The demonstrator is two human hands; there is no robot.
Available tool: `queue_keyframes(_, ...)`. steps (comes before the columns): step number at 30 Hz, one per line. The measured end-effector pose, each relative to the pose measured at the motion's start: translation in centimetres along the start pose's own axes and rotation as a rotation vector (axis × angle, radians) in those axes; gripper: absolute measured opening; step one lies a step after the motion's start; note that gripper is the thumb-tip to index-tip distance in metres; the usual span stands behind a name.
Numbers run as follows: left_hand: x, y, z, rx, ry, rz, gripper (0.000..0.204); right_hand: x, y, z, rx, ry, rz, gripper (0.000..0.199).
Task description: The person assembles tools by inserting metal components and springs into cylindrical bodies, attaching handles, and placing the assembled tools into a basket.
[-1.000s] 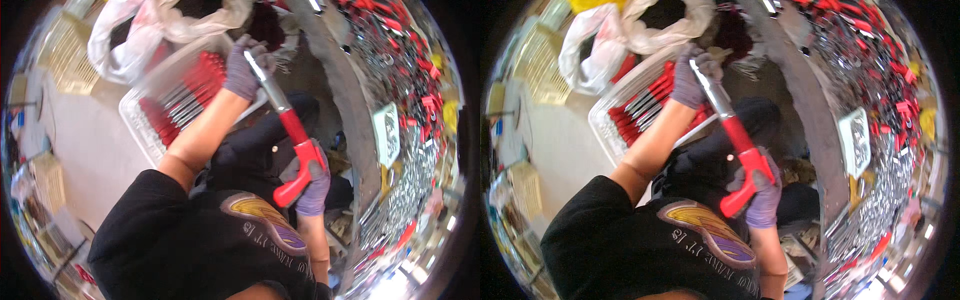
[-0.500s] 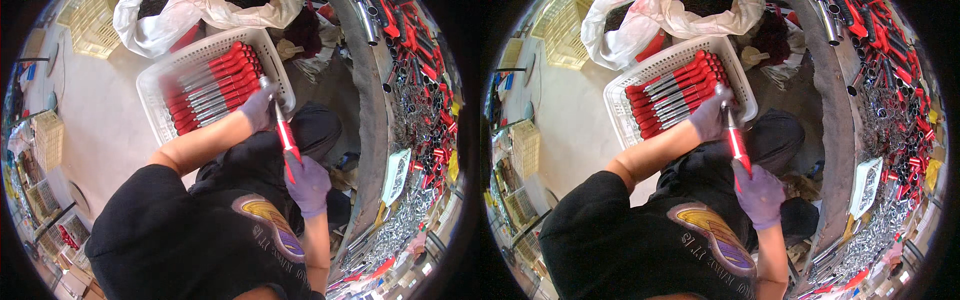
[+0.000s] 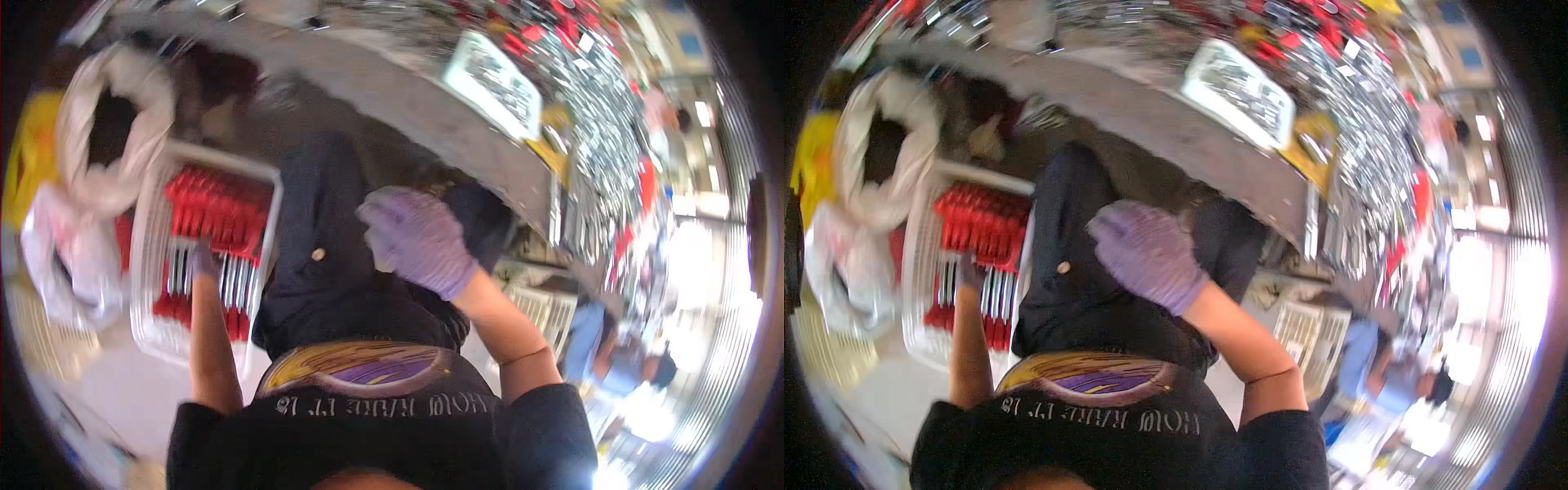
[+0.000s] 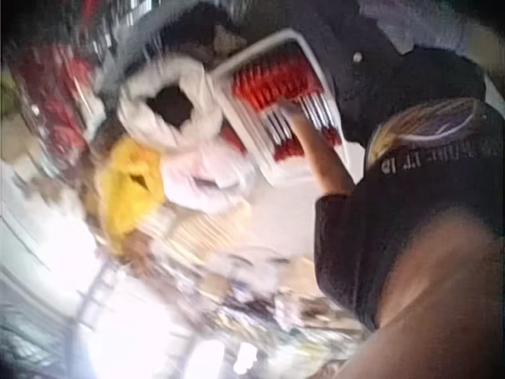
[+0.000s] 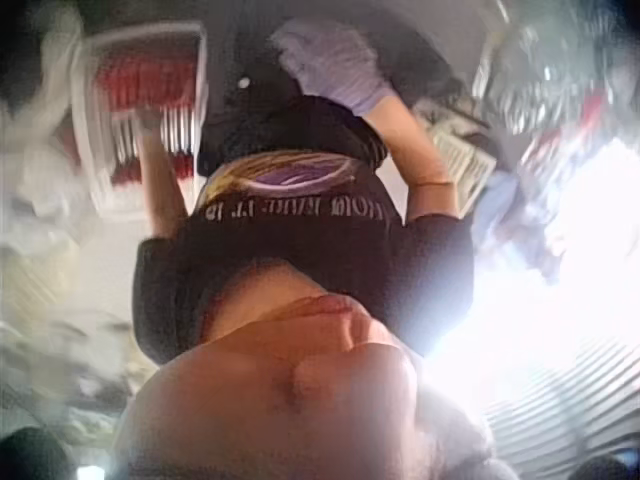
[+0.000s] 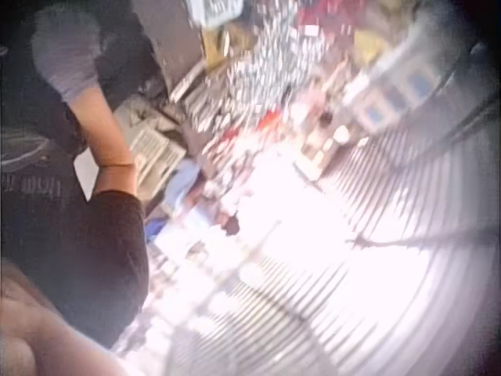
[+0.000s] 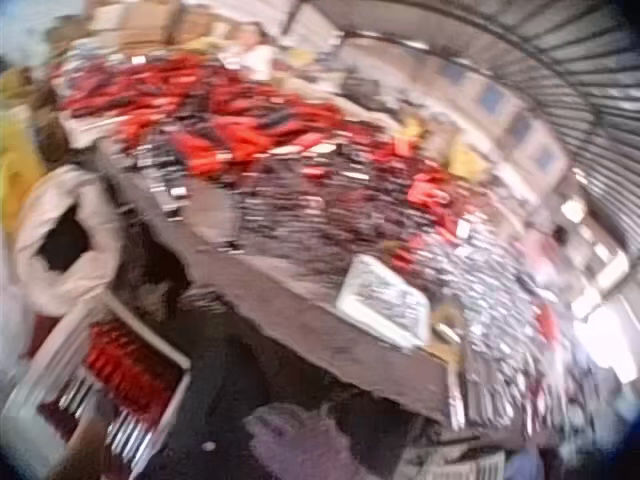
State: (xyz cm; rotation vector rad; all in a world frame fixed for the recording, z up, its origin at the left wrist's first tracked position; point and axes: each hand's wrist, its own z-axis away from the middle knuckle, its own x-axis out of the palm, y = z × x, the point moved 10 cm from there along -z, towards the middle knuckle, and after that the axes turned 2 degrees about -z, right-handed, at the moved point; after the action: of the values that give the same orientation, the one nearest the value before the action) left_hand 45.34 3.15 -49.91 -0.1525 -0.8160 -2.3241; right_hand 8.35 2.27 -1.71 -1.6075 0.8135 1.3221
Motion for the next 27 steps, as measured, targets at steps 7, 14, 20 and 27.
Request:
queue_keyframes(7, 18.2, 5.5, 13.6, 0.668, -0.074, -0.439, 0.037, -11.8, 23.5, 17.9, 0.834, 0.164, 0.609, 0.021)
queue_keyframes(14, 46.4, 1.8, 36.8, 0.7, -1.043, -0.677, 0.021, -11.6, 28.5, 18.7, 1.082, 0.137, 0.031, 0.033)
queue_keyframes(20, 59.0, -7.2, 44.0, 0.421, -1.404, -0.835, 0.058, -14.9, 22.0, 10.9, 0.56, 0.386, -1.022, 0.033)
queue_keyframes(27, 58.6, -9.0, 40.6, -0.361, -1.168, -0.485, 0.042, -16.1, 32.4, 8.7, 0.857, 0.353, -0.585, 0.034)
